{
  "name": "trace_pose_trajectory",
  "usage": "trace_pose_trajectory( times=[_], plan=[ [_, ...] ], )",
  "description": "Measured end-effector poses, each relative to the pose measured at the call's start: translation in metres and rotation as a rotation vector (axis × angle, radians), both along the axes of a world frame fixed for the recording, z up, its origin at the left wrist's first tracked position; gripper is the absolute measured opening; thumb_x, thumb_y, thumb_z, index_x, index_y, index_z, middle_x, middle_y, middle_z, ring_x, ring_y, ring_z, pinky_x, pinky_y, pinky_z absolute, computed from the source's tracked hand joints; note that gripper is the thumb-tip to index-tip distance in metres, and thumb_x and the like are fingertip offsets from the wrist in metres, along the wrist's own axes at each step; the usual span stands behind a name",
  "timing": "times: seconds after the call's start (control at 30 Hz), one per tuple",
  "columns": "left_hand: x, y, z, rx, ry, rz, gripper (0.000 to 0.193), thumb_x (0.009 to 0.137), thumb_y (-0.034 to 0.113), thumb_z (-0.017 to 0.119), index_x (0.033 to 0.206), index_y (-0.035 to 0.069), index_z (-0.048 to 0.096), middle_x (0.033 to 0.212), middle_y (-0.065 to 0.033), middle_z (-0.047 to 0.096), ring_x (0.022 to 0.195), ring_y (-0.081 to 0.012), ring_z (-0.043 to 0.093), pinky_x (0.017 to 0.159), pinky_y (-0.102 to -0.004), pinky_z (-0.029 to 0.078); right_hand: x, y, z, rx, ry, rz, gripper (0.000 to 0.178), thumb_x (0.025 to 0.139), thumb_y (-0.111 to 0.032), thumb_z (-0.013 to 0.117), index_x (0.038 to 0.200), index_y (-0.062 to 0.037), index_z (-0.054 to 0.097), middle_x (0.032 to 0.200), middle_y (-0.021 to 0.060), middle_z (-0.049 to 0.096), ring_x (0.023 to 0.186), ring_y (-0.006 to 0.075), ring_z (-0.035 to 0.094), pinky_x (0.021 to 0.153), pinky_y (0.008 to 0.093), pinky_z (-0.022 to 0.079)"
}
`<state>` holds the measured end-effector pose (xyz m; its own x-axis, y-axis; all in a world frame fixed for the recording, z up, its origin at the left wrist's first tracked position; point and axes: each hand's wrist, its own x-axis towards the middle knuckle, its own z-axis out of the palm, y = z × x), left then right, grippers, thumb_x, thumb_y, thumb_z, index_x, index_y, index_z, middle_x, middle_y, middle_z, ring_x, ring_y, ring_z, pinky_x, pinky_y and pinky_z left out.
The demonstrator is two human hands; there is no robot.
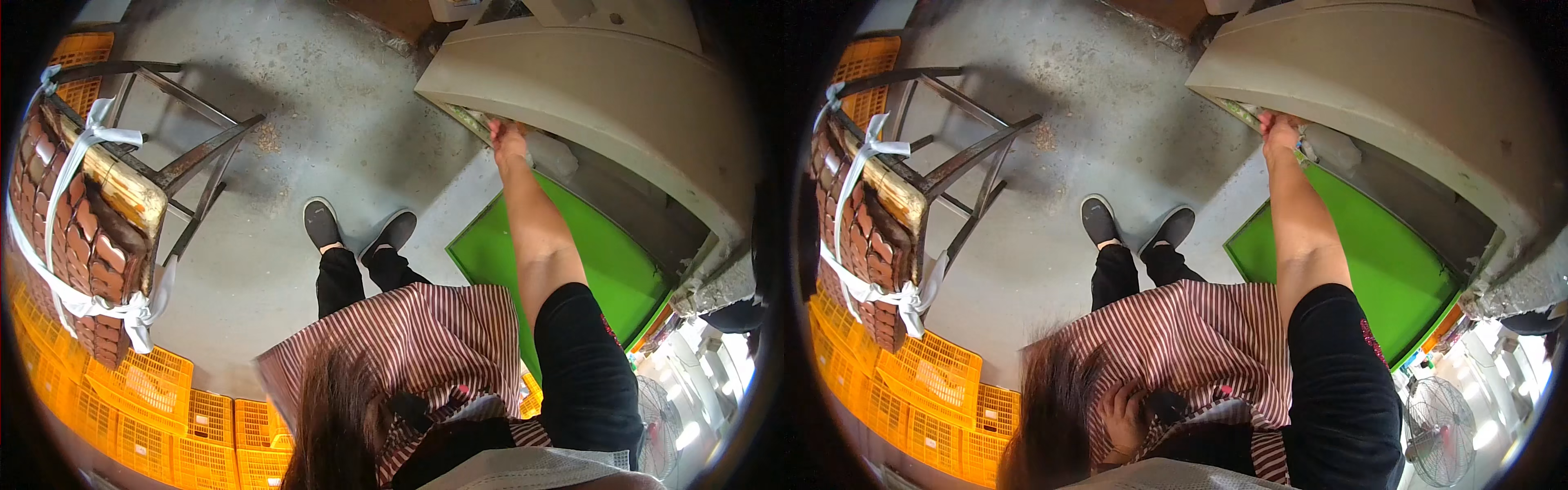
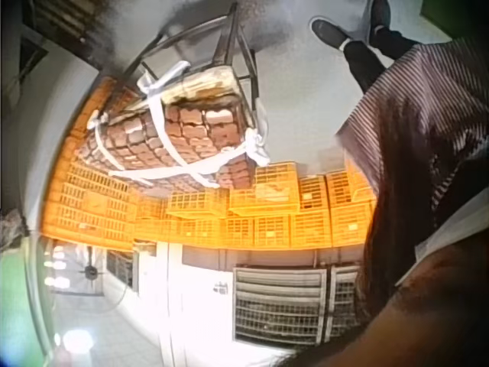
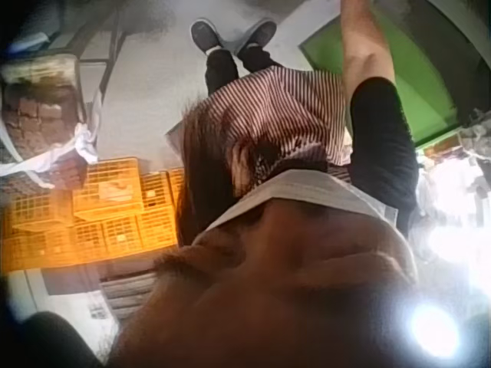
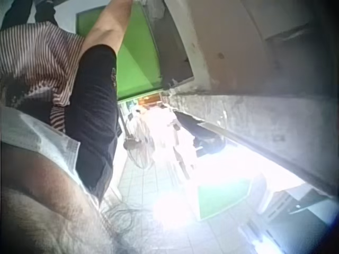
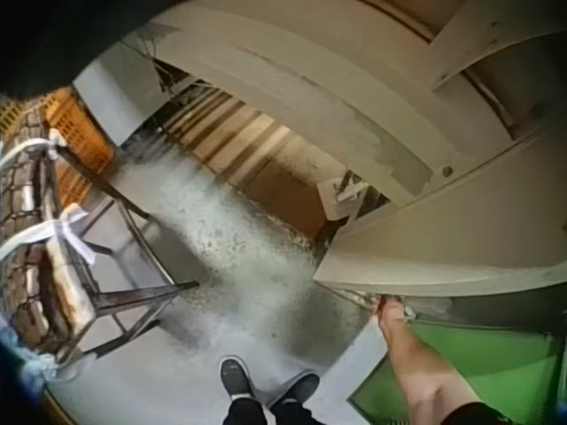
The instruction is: The person trims a glue container using scissors, applies glue to shoe soles with an applicator tool, and places the soles onto a conveyor belt.
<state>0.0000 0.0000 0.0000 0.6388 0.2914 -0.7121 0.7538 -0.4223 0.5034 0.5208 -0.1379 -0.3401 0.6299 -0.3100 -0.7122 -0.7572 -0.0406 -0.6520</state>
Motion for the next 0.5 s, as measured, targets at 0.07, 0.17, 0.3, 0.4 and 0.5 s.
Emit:
trace_pose_trajectory(
  times=[0.07,0.17,0.3,0.4,0.5],
  plan=[
    [0.002,0.006,-0.001,0.036,-0.004,-0.014,0.043,0.064,0.018,0.074,0.105,0.017,0.062,0.123,-0.0017,0.055,0.12,-0.0272,0.044,0.1,-0.0488,0.029,-0.001,0.014,0.0,-0.185,-0.258,0.067,0.01,0.091,-0.014,0.056,0.098,-0.0066,0.056,0.074,0.0069,0.063,0.054,0.0157,0.058,0.05,0.025,0.046],
    [0.005,0.005,-0.028,0.049,-0.031,-0.019,0.044,0.063,0.017,0.074,0.105,0.018,0.062,0.123,-0.0014,0.055,0.119,-0.0273,0.045,0.099,-0.0482,0.03,0.019,0.03,-0.013,-0.232,-0.382,0.172,0.009,0.09,-0.01,0.056,0.099,-0.0078,0.057,0.079,0.0065,0.064,0.059,0.0152,0.059,0.051,0.0231,0.045],
    [0.003,0.012,-0.028,0.066,-0.034,-0.032,0.044,0.062,0.016,0.073,0.105,0.018,0.062,0.122,-0.0011,0.055,0.117,-0.0274,0.046,0.097,-0.0474,0.032,0.042,0.027,-0.015,-0.253,-0.682,0.202,0.009,0.09,-0.016,0.056,0.093,-0.0085,0.06,0.091,0.0066,0.064,0.067,0.0169,0.059,0.056,0.0267,0.044],
    [0.003,0.011,-0.029,0.064,-0.029,-0.048,0.044,0.062,0.016,0.073,0.105,0.018,0.063,0.122,-0.0015,0.056,0.116,-0.0276,0.047,0.097,-0.0474,0.032,0.062,0.029,-0.012,-0.306,-0.666,0.291,0.011,0.09,-0.018,0.055,0.093,-0.0085,0.06,0.091,0.0063,0.064,0.068,0.017,0.059,0.057,0.0272,0.045],
    [0.007,0.013,-0.029,0.042,-0.025,-0.028,0.043,0.064,0.016,0.073,0.106,0.017,0.062,0.122,-0.0023,0.056,0.115,-0.0289,0.048,0.095,-0.0469,0.034,0.077,0.035,-0.014,-0.329,-0.647,0.347,0.012,0.09,-0.019,0.055,0.093,-0.0084,0.06,0.091,0.0061,0.064,0.069,0.017,0.059,0.058,0.0277,0.045]
  ],
)
